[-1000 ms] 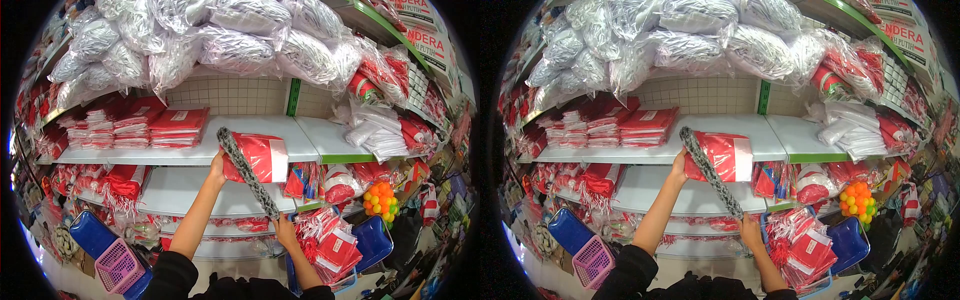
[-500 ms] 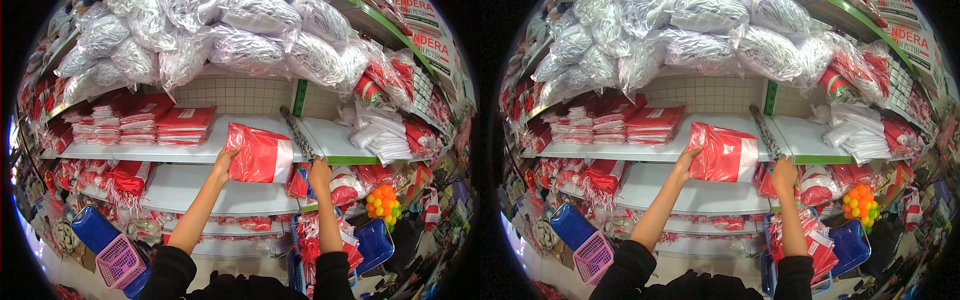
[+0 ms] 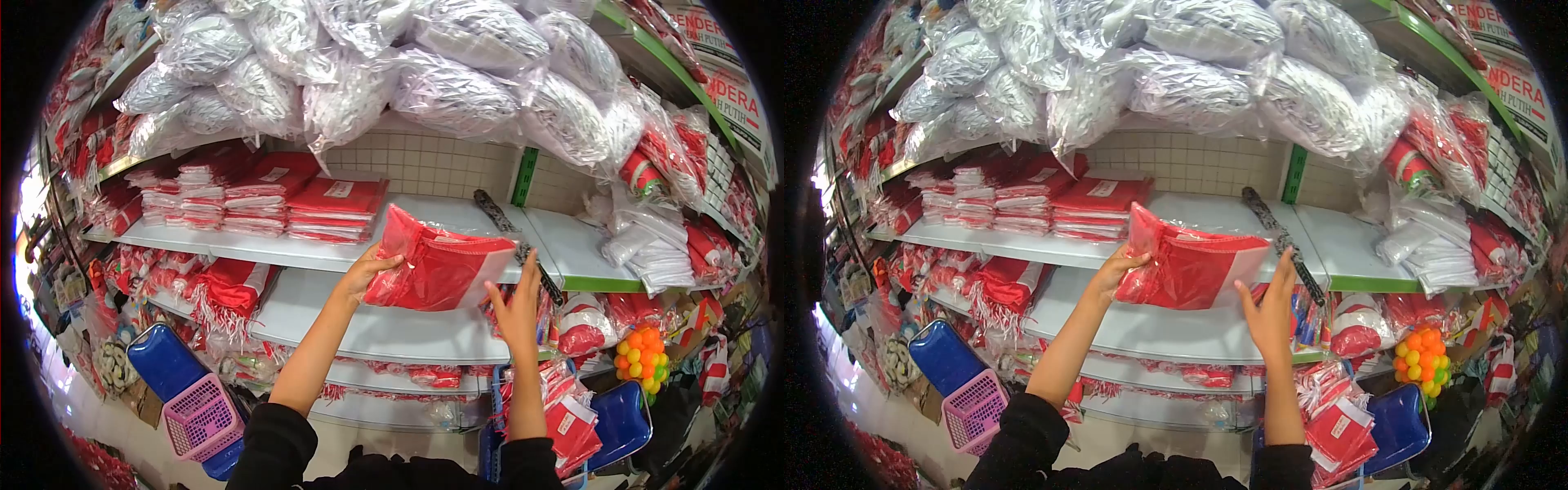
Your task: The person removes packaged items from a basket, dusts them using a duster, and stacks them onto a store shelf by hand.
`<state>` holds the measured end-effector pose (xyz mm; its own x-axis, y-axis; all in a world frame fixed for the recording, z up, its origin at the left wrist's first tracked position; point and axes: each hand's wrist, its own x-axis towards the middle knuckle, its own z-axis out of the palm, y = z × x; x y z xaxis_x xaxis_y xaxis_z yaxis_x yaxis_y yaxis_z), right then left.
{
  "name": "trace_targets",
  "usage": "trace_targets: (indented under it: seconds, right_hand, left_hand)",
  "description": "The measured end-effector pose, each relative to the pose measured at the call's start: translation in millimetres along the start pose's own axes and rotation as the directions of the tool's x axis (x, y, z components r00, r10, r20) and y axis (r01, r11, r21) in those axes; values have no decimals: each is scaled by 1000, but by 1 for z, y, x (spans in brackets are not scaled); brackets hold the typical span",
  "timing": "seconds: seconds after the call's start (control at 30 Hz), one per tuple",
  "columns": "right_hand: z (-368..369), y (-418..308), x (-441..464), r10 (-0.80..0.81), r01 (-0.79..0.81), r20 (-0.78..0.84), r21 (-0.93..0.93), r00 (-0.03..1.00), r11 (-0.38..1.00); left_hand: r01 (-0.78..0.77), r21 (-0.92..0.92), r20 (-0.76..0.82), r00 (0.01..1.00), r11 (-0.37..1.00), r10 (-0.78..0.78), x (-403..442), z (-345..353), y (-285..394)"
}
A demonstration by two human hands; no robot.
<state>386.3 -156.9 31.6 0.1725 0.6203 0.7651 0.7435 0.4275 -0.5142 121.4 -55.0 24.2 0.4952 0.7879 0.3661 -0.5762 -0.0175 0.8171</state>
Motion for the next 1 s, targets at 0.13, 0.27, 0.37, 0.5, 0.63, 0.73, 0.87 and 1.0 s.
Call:
trace_targets:
  seconds: [0.13, 0.27, 0.37, 0.5, 0.63, 0.73, 0.87, 1.0]
  right_hand:
    - [38, 33, -39, 189, -332, 291, 596, 938, 731]
    - [49, 11, -48, 127, -339, 331, 727, 935, 597]
    - [39, -15, -34, 248, -288, 160, 693, 955, 661]
    - [7, -75, -12, 153, -135, 3, 481, 988, 866]
    - [22, -115, 21, -216, 223, -68, 129, 974, 966]
    - [71, -137, 58, -359, 364, 64, -144, 931, 920]
    - [168, -143, 104, -534, 572, 215, -201, 818, 795]
    - [228, -141, 77, -468, 613, 446, -269, 763, 743]
  left_hand:
    - [-24, -19, -22, 999, 1000, 24, -16, -15, 17]
    - [-24, 212, -98, 994, 977, 46, -21, -14, 41]
    - [-81, 489, -157, 971, 869, 179, -22, -9, 59]
    - [-121, 751, -220, 881, 649, 418, -21, -49, 64]
    - [8, 997, 48, 698, -75, 715, -29, -68, 73]
    - [49, 949, 192, 693, -311, 695, -33, -72, 77]
    - [90, 890, 205, 797, -447, 568, -35, -105, 59]
    - [86, 908, 135, 866, -409, 481, -41, -121, 53]
